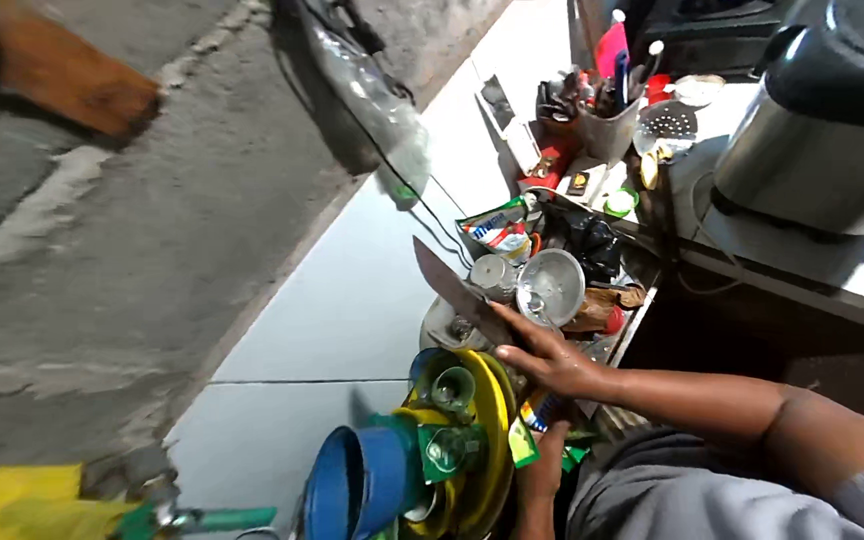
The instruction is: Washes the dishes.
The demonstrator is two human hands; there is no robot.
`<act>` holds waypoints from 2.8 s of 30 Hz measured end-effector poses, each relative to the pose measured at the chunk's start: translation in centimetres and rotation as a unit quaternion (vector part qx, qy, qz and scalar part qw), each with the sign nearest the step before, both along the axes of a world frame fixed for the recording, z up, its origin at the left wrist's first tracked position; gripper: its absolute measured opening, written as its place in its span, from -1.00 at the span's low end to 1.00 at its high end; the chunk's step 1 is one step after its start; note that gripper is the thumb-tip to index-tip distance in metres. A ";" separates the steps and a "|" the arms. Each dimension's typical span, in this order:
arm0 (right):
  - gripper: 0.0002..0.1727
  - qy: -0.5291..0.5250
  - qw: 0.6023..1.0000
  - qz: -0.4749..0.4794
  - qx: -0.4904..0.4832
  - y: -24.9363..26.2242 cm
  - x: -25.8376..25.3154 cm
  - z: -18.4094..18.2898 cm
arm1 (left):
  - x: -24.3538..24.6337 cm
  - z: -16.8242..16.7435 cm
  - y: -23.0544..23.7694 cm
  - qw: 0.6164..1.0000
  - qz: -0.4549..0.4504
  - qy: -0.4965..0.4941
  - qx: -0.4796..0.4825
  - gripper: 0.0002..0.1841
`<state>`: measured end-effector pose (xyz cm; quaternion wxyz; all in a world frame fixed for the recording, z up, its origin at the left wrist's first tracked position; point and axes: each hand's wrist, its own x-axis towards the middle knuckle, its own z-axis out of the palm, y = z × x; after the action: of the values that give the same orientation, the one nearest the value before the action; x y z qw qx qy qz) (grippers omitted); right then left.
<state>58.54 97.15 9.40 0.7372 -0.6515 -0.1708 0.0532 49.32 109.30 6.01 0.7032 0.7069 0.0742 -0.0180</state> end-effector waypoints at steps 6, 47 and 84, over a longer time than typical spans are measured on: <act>-0.57 -0.029 0.985 -0.034 -0.165 -5.5 2.2 -2.9 | 1.4 -1.1 1.7 0.996 -0.073 -0.046 -0.015 -0.63; -0.51 -0.143 0.923 -0.186 -0.304 -11.8 -4.1 -4.6 | 1.5 2.2 4.1 0.976 -0.203 0.073 0.013 -0.55; -0.61 -0.294 0.888 -0.200 -0.291 -13.2 -1.4 -7.5 | -2.3 2.1 4.7 0.975 -0.208 0.077 0.024 -0.56</act>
<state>57.10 83.95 1.86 0.4254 -0.8430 -0.2231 -0.2421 47.00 113.98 8.15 0.6591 0.7199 -0.0207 -0.2164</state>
